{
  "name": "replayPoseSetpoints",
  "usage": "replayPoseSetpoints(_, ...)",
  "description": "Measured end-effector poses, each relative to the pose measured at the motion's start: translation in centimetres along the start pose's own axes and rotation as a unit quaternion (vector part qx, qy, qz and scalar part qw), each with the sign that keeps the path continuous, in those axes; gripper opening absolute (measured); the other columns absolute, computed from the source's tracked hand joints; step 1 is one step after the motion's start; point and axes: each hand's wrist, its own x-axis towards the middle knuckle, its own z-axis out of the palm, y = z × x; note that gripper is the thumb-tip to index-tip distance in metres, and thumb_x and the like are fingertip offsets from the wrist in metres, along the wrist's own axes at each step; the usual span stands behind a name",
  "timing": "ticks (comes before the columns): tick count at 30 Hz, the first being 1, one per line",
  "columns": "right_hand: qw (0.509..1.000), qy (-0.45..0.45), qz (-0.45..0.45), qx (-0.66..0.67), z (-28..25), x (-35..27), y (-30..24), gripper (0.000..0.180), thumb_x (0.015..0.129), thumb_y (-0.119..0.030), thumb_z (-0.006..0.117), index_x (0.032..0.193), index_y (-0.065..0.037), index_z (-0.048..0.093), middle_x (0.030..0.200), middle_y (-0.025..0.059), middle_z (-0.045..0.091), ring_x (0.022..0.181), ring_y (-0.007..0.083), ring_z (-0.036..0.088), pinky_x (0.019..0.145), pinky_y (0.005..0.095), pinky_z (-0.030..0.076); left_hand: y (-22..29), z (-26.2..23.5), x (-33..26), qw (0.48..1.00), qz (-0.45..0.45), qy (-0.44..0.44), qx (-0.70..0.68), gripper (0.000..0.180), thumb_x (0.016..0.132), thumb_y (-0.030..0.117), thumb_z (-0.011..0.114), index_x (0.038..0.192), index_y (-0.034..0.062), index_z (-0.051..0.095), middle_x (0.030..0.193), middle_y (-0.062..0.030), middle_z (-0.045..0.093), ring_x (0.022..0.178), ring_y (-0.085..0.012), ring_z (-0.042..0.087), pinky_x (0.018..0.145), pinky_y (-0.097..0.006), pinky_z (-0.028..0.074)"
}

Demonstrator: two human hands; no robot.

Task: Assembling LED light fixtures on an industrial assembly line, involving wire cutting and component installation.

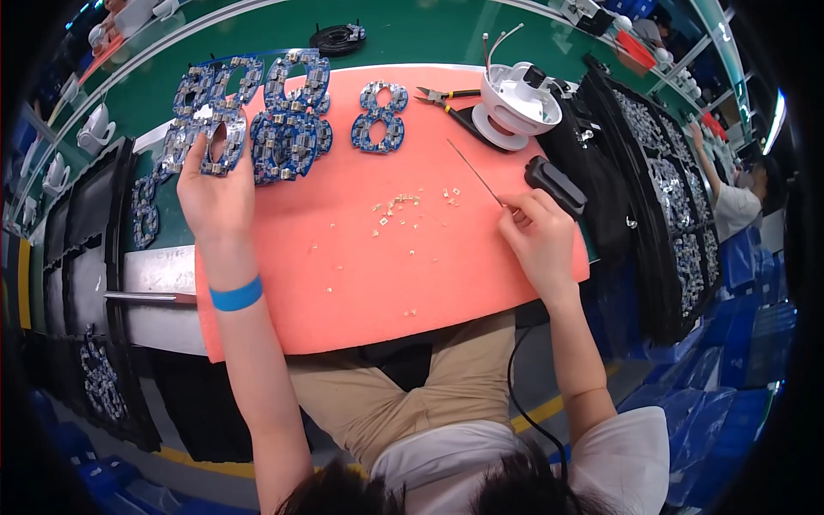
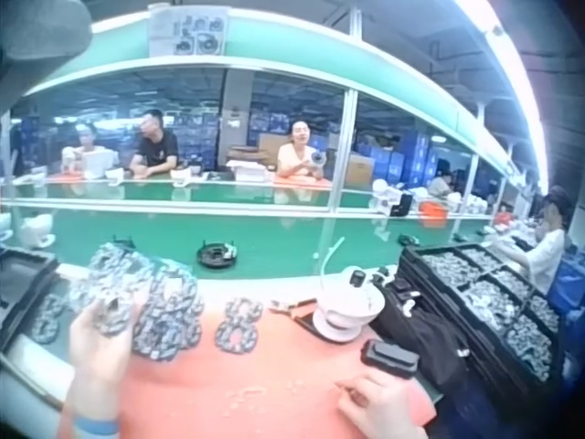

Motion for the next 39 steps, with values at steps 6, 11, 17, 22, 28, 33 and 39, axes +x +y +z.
replayPoseSetpoints(6, 1.0, -0.005, -0.004, 0.002, 1.6, -0.8, 0.1, 0.016, 0.076, 0.0, 0.067, 0.092, 0.001, 0.068, 0.079, 0.0101, 0.06, 0.063, 0.0211, 0.061, 0.058, 0.0317, 0.05, -1.0, 0.4, 0.1, 0.999, -0.014, -0.031, 0.001, 0.027, 0.096, 0.002, 0.047, 0.121, -0.0085, 0.046, 0.12, -0.0209, 0.053, 0.118, -0.0325, 0.051, 0.108, -0.052, 0.041)
replayPoseSetpoints(11, 0.999, -0.003, -0.04, -0.001, 2.6, -0.2, 0.4, 0.017, 0.076, 0.001, 0.067, 0.092, 0.0, 0.068, 0.08, 0.01, 0.06, 0.067, 0.0228, 0.061, 0.06, 0.0332, 0.049, -3.1, 1.6, 0.7, 0.999, -0.053, -0.003, 0.011, 0.029, 0.093, 0.0, 0.048, 0.121, -0.007, 0.043, 0.118, -0.0198, 0.054, 0.117, -0.034, 0.051, 0.109, -0.055, 0.037)
replayPoseSetpoints(17, 0.997, -0.024, -0.071, 0.014, 3.1, 0.8, 0.2, 0.016, 0.074, 0.002, 0.067, 0.09, 0.0, 0.068, 0.081, 0.0098, 0.06, 0.072, 0.0252, 0.061, 0.062, 0.0351, 0.05, -4.5, 2.2, 1.5, 0.997, -0.062, -0.03, 0.032, 0.029, 0.095, 0.001, 0.045, 0.122, -0.0081, 0.043, 0.122, -0.0211, 0.053, 0.121, -0.0358, 0.049, 0.109, -0.052, 0.038)
replayPoseSetpoints(22, 0.981, -0.084, -0.165, 0.055, 2.2, 0.7, -0.2, 0.019, 0.074, 0.002, 0.066, 0.092, -0.002, 0.069, 0.081, 0.0092, 0.061, 0.073, 0.0239, 0.063, 0.066, 0.0341, 0.051, -4.8, 3.3, 1.3, 0.996, -0.037, -0.043, 0.063, 0.032, 0.096, 0.003, 0.042, 0.125, -0.0103, 0.042, 0.129, -0.0247, 0.052, 0.127, -0.0378, 0.045, 0.111, -0.052, 0.035)
replayPoseSetpoints(28, 1.0, 0.012, 0.026, -0.007, -0.7, 0.0, 0.8, 0.017, 0.078, 0.003, 0.064, 0.094, 0.0, 0.068, 0.084, 0.0088, 0.06, 0.072, 0.0171, 0.064, 0.062, 0.0282, 0.051, -3.8, 1.9, 1.7, 0.998, -0.044, -0.012, 0.052, 0.03, 0.094, 0.001, 0.047, 0.123, -0.0053, 0.044, 0.11, -0.0161, 0.056, 0.114, -0.0322, 0.052, 0.108, -0.056, 0.038)
replayPoseSetpoints(33, 1.0, -0.005, 0.021, -0.022, -0.4, -1.7, 1.4, 0.017, 0.078, 0.003, 0.065, 0.095, 0.001, 0.067, 0.082, 0.0091, 0.059, 0.064, 0.018, 0.06, 0.057, 0.0289, 0.049, -3.9, 2.3, 1.8, 0.998, -0.03, 0.006, 0.049, 0.025, 0.095, 0.003, 0.045, 0.117, -0.0074, 0.046, 0.113, -0.0189, 0.056, 0.117, -0.0353, 0.051, 0.109, -0.054, 0.037)
replayPoseSetpoints(39, 0.998, -0.031, -0.03, 0.035, 1.9, -1.6, -1.1, 0.016, 0.078, 0.002, 0.067, 0.094, 0.0, 0.068, 0.08, 0.0091, 0.059, 0.061, 0.0195, 0.059, 0.055, 0.0306, 0.049, -3.2, 1.9, 1.4, 0.998, -0.032, 0.014, 0.05, 0.028, 0.095, 0.001, 0.044, 0.121, -0.0077, 0.042, 0.118, -0.0216, 0.053, 0.117, -0.0361, 0.051, 0.109, -0.053, 0.039)
